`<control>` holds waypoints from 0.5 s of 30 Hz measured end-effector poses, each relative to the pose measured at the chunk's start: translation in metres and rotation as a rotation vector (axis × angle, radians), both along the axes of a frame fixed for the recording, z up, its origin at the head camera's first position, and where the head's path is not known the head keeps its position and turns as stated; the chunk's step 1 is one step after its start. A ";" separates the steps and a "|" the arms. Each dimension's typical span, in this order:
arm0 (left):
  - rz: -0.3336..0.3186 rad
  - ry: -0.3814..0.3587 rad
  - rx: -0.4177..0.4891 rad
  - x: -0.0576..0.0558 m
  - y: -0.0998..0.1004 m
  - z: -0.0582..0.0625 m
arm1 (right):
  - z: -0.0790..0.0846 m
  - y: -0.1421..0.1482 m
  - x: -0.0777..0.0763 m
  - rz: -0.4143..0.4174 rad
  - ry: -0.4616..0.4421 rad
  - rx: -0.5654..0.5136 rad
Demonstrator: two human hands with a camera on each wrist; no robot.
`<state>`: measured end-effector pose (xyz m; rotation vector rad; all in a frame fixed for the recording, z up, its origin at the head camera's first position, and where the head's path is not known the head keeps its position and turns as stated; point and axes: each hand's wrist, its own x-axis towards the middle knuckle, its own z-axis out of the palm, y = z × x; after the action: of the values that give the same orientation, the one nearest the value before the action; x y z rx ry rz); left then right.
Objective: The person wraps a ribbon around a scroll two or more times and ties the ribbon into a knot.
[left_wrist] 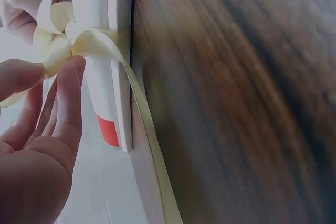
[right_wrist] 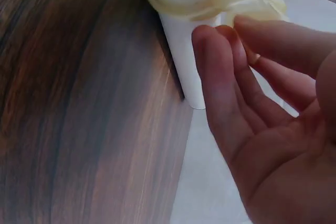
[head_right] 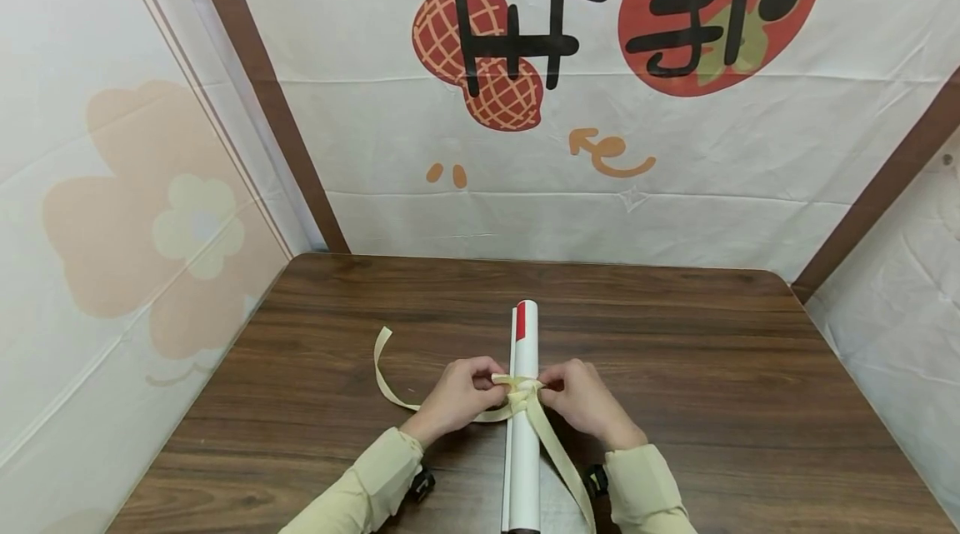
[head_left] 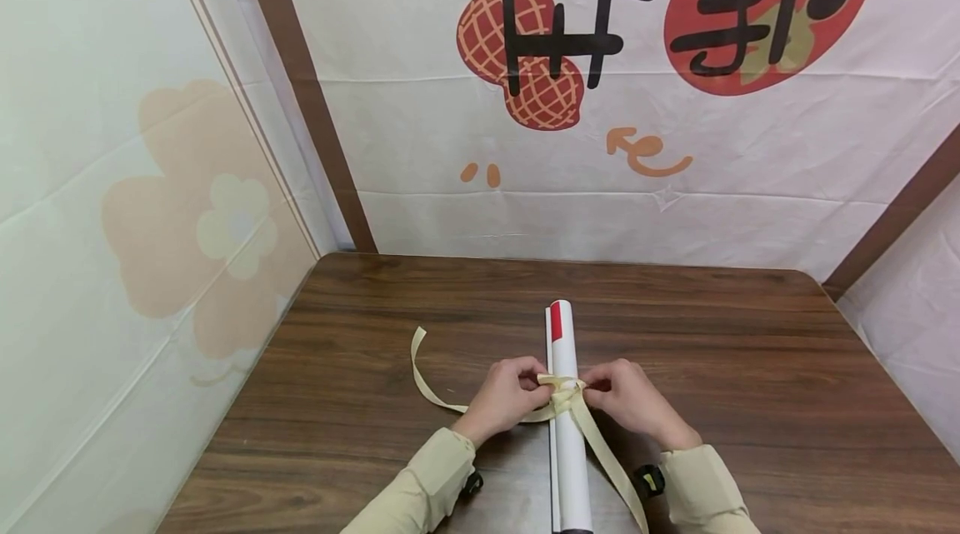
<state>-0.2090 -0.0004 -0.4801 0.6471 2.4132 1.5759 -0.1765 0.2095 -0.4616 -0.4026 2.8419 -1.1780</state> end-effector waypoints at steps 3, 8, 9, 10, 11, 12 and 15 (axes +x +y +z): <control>0.004 -0.016 0.002 0.000 -0.003 -0.001 | -0.001 -0.003 0.000 -0.041 -0.003 0.024; 0.006 0.011 -0.011 0.000 -0.007 -0.002 | 0.000 -0.006 0.000 -0.056 0.008 0.067; 0.009 0.016 -0.021 0.000 -0.008 -0.003 | -0.001 -0.006 0.000 -0.057 0.007 0.075; 0.012 0.021 -0.028 0.000 -0.009 -0.003 | -0.001 -0.007 0.000 -0.057 0.004 0.083; 0.017 0.025 -0.037 0.000 -0.010 -0.004 | -0.001 -0.007 0.000 -0.058 0.002 0.090; 0.023 0.032 -0.055 0.000 -0.012 -0.004 | -0.001 -0.007 0.000 -0.059 0.000 0.096; 0.044 0.076 -0.119 0.000 -0.016 -0.005 | -0.002 -0.007 0.001 -0.063 -0.014 0.105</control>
<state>-0.2089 -0.0166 -0.4850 0.6465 2.5701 1.4347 -0.1757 0.2027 -0.4633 -0.3016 2.9083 -1.0311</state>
